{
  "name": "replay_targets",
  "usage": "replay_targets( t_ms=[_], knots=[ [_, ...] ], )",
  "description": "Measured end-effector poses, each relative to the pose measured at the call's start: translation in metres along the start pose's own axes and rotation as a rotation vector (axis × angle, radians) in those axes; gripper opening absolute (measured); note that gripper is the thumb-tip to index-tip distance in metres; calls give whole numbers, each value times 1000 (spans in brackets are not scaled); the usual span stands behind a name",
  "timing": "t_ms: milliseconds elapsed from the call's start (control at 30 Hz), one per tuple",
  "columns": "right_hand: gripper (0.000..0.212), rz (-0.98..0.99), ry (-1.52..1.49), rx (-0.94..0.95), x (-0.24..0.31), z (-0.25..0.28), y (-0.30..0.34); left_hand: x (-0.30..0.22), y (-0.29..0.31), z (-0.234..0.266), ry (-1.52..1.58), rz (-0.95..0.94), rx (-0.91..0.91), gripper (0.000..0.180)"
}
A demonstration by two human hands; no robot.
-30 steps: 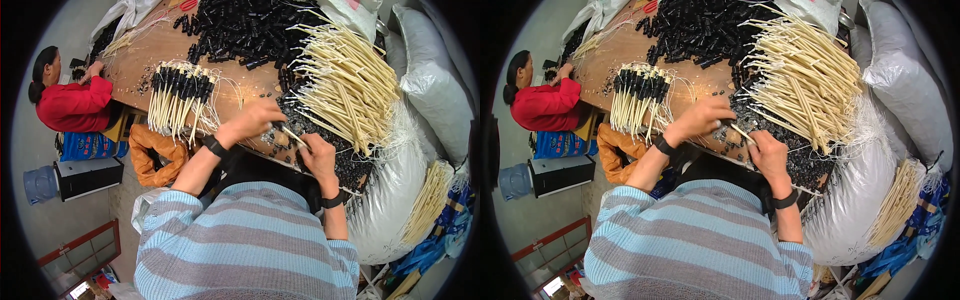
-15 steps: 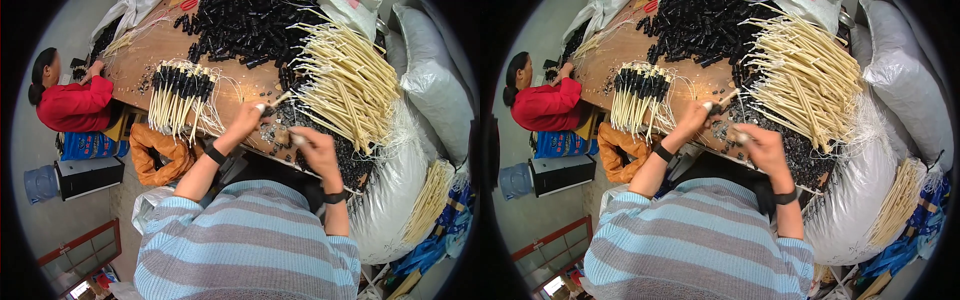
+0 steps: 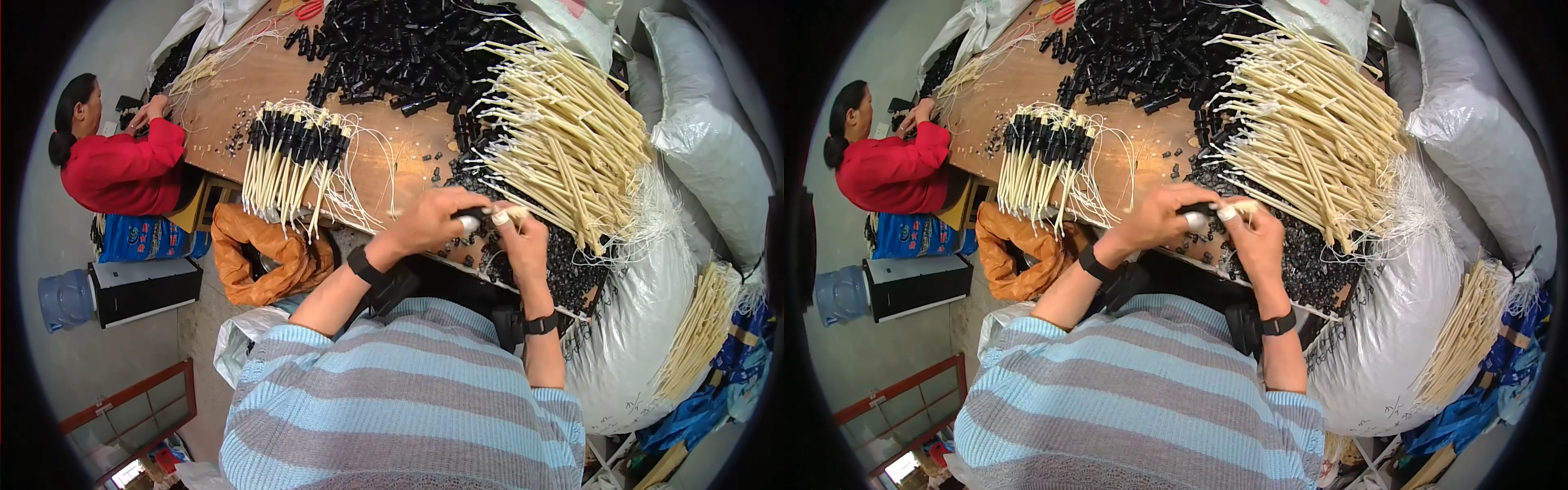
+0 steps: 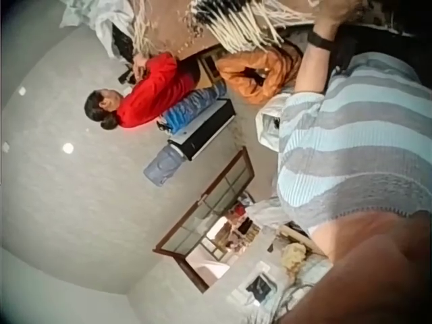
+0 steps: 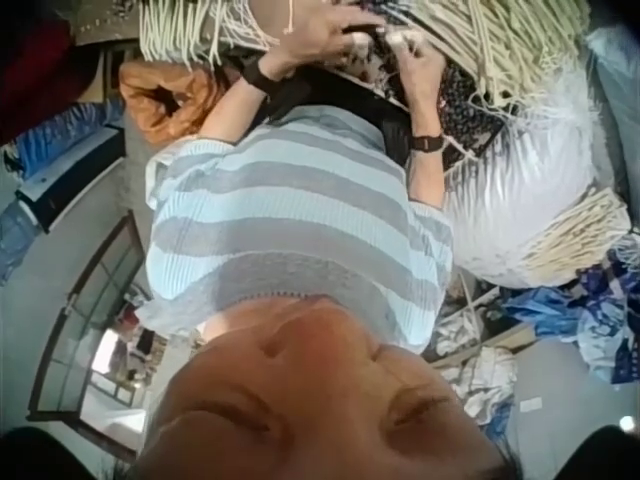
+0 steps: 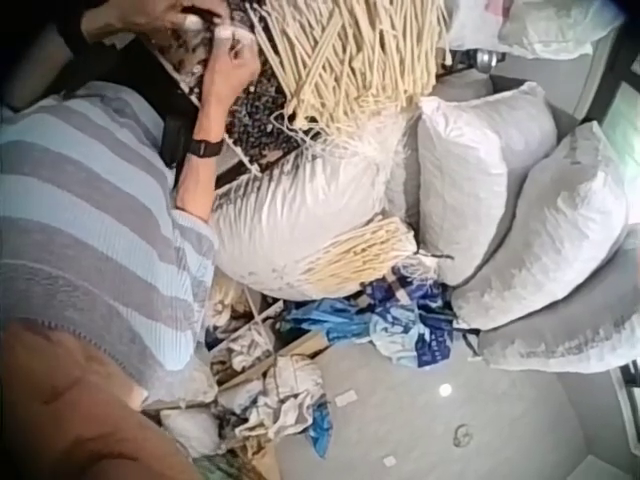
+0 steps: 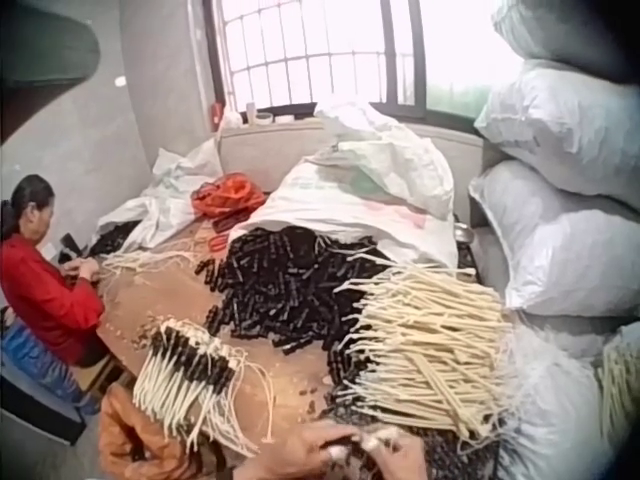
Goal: The person assembles components by hand, fitting a white tube into a black plastic piece and threading a white cord through the assembly. They then place the completed unit onto a pile on the table and repeat the process.
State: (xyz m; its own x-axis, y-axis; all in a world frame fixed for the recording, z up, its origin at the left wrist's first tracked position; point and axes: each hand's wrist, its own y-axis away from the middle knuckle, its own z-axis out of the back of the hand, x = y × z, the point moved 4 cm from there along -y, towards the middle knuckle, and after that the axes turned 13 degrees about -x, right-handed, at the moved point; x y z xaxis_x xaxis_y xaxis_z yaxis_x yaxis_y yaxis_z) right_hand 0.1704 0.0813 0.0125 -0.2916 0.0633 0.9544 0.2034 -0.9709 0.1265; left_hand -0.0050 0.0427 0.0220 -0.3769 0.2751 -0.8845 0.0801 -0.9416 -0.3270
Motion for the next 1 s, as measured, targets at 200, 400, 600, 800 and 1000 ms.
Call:
replay_targets(
  t_ms=[200,400,600,800,1000],
  knots=[
    [20,193,-599,8,7,22,-3,37,8,35,-472,311,-38,16],
    [34,657,604,1,28,-28,10,39,7,7,-167,397,-120,17],
    [25,746,751,-41,11,-38,3,31,4,-7,125,549,-177,23],
    [20,689,425,-54,19,-26,9,28,2,9,-140,399,-146,21],
    [9,622,459,-144,20,-18,8,27,9,14,-384,150,-19,37]
  ],
)
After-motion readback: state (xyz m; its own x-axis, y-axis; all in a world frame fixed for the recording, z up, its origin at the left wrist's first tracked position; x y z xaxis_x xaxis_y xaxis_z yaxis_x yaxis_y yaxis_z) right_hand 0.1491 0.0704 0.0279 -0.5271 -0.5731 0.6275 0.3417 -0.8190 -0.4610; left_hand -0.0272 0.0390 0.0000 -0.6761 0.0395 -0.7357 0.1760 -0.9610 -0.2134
